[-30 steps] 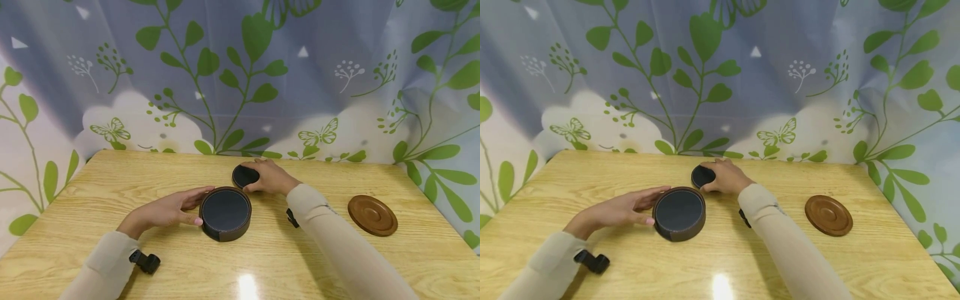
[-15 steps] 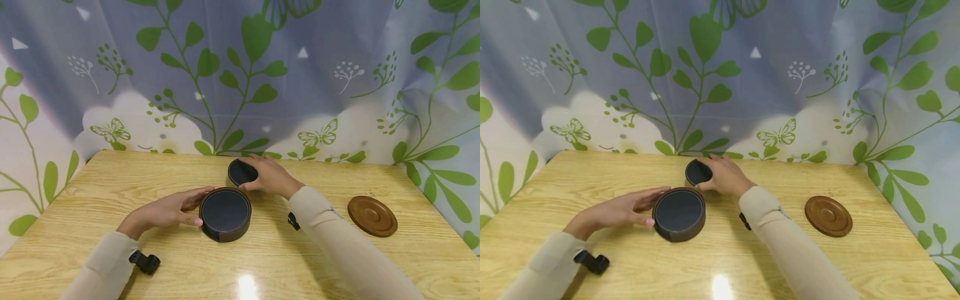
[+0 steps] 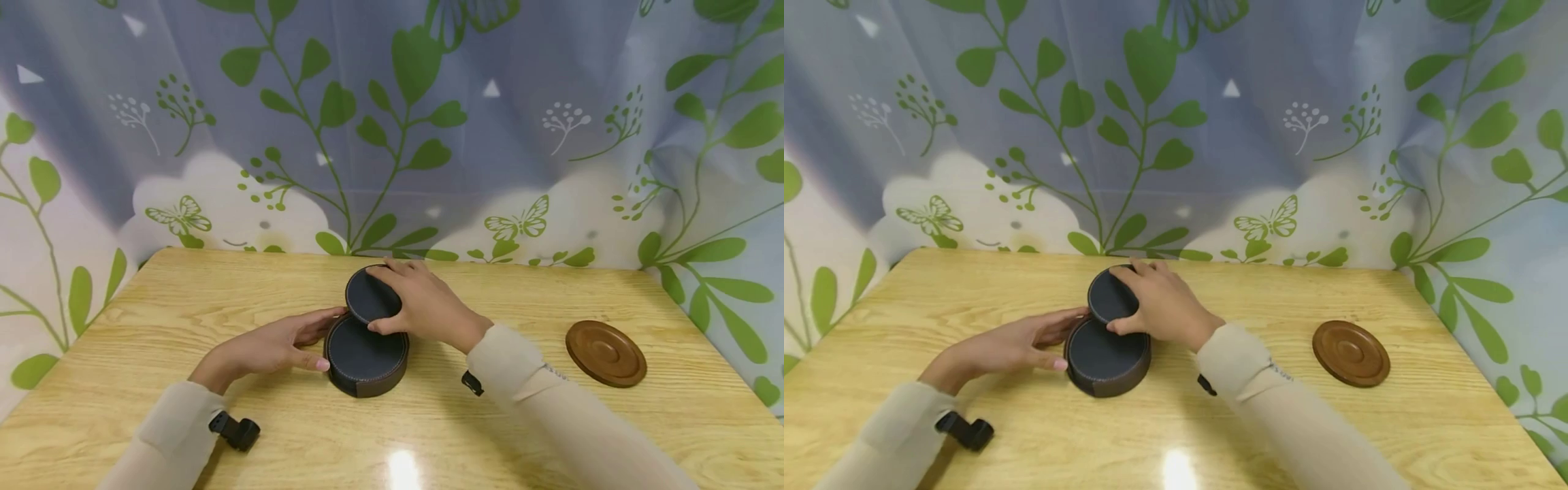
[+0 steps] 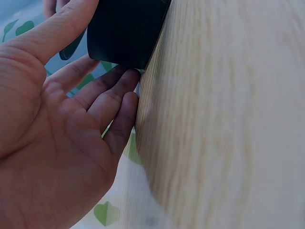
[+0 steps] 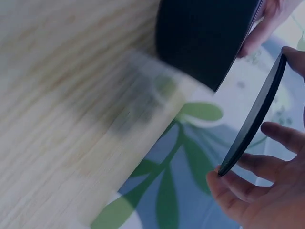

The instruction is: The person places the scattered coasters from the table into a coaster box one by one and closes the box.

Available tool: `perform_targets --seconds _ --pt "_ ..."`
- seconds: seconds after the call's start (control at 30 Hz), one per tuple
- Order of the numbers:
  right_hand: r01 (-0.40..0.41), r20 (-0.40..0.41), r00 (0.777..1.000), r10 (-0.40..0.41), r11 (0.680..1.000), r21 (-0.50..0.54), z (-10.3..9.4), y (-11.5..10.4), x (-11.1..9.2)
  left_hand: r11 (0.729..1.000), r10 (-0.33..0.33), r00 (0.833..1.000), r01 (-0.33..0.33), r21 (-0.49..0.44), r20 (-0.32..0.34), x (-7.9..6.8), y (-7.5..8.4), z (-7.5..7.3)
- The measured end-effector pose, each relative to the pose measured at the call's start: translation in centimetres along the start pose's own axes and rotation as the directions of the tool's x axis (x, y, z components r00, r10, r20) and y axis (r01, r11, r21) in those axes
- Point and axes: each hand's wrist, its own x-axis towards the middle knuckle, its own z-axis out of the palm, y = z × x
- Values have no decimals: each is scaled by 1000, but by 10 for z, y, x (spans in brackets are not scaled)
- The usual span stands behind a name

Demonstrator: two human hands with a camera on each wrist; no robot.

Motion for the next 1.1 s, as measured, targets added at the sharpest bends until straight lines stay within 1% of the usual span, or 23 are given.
perform_targets --seconds 0.17,0.4,0.63,0.8,1.1 --pt "50 -5 999 -50 999 -2 7 -14 -11 1000 8 1000 -8 4 -14 0 0 1" --pt "93 17 996 -93 996 -1 16 -23 -23 1000 21 1000 -20 6 -12 0 -1 1" --pt "89 66 994 -87 996 -28 24 -29 -29 999 15 1000 -15 -32 2 -1 -2 1" --pt "86 88 993 -82 995 -42 28 -32 -31 1000 3 1000 -3 -21 -3 -1 -1 1" --pt "96 85 992 -91 994 -55 34 -32 -34 1000 7 1000 -7 -13 9 0 -1 1"
